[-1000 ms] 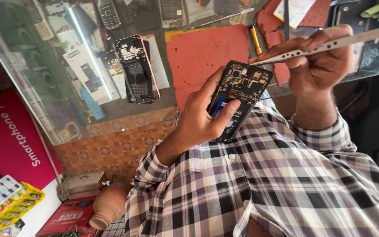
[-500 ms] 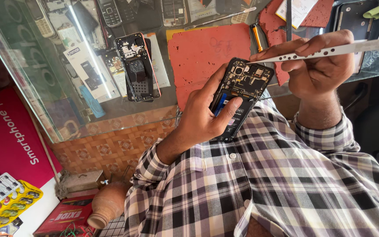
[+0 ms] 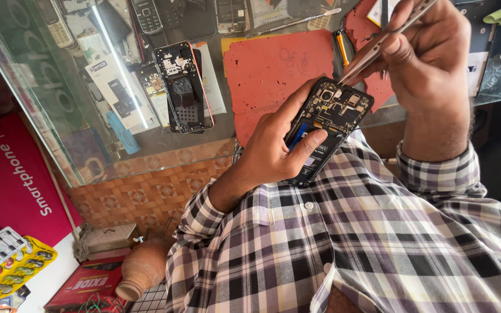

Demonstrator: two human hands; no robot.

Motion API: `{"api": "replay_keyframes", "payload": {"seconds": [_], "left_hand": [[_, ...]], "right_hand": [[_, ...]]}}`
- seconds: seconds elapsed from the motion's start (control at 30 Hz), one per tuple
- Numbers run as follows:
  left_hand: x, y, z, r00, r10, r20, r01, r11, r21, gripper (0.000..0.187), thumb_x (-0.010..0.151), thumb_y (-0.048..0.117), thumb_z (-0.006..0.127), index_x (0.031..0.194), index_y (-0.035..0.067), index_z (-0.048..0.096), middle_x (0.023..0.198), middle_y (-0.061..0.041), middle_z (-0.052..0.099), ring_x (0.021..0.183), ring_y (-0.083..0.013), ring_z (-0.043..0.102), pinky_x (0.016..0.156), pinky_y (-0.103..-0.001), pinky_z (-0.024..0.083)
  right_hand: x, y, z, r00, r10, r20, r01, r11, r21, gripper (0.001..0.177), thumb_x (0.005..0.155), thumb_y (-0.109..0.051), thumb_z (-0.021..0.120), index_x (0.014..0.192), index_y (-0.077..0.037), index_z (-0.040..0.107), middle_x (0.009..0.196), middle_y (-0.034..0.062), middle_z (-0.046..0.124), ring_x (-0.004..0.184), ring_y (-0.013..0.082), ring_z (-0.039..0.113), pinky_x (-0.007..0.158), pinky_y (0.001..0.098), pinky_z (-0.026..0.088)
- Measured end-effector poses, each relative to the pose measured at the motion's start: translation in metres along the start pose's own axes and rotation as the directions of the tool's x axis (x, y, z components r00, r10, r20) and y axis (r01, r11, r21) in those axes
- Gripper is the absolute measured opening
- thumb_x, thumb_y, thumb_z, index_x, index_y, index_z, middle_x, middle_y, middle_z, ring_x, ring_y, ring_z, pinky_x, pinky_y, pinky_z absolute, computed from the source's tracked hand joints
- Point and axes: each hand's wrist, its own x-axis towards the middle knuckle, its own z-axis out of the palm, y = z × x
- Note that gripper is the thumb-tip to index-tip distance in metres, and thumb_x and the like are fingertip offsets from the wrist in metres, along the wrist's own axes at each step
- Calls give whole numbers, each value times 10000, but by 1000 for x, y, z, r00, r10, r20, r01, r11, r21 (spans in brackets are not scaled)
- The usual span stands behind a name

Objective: The person repairs a mobile phone by using a screwdriver to remove screws, prying open the casing, and detaching internal components with tweezers and a prying tool.

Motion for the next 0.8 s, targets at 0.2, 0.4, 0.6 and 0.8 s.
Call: {"api": "replay_keyframes", "payload": {"seconds": [0.2,0.4,0.6,0.8], "left_hand": [[3,-5,-1,1000,6,27,-6,1000,-16,701,1059,135,670,1632,-15,295,1467,-205,602,1367,-248,634,1214,-349,489],[7,-1,-2,1000,-15,0,15,990,-141,783,1027,185,700,1619,-9,227,1373,-194,660,1276,-212,684,1132,-334,529],[6,-17,0,995,-41,-86,29,990,-134,441,1077,264,685,1366,11,469,1143,-94,696,1059,-110,681,945,-280,572],[4,-43,2,986,-53,-159,-2,945,-328,263,1149,226,574,1290,5,545,1025,-34,664,870,-16,587,756,-185,510]], "right_hand": [[3,-1,20,997,69,30,-73,988,135,208,1061,-31,680,1168,13,507,925,179,701,846,306,769,753,377,662],[1,8,12,999,45,4,-45,992,116,203,1083,-27,679,1190,28,516,957,205,717,885,319,767,804,425,664],[2,16,16,999,-9,37,8,1000,24,151,1164,-52,626,1216,9,498,1016,189,665,946,323,756,838,429,660],[12,-10,27,991,-133,0,133,991,-9,112,1089,-115,494,1137,-28,547,897,139,667,746,156,672,664,314,595]]}}
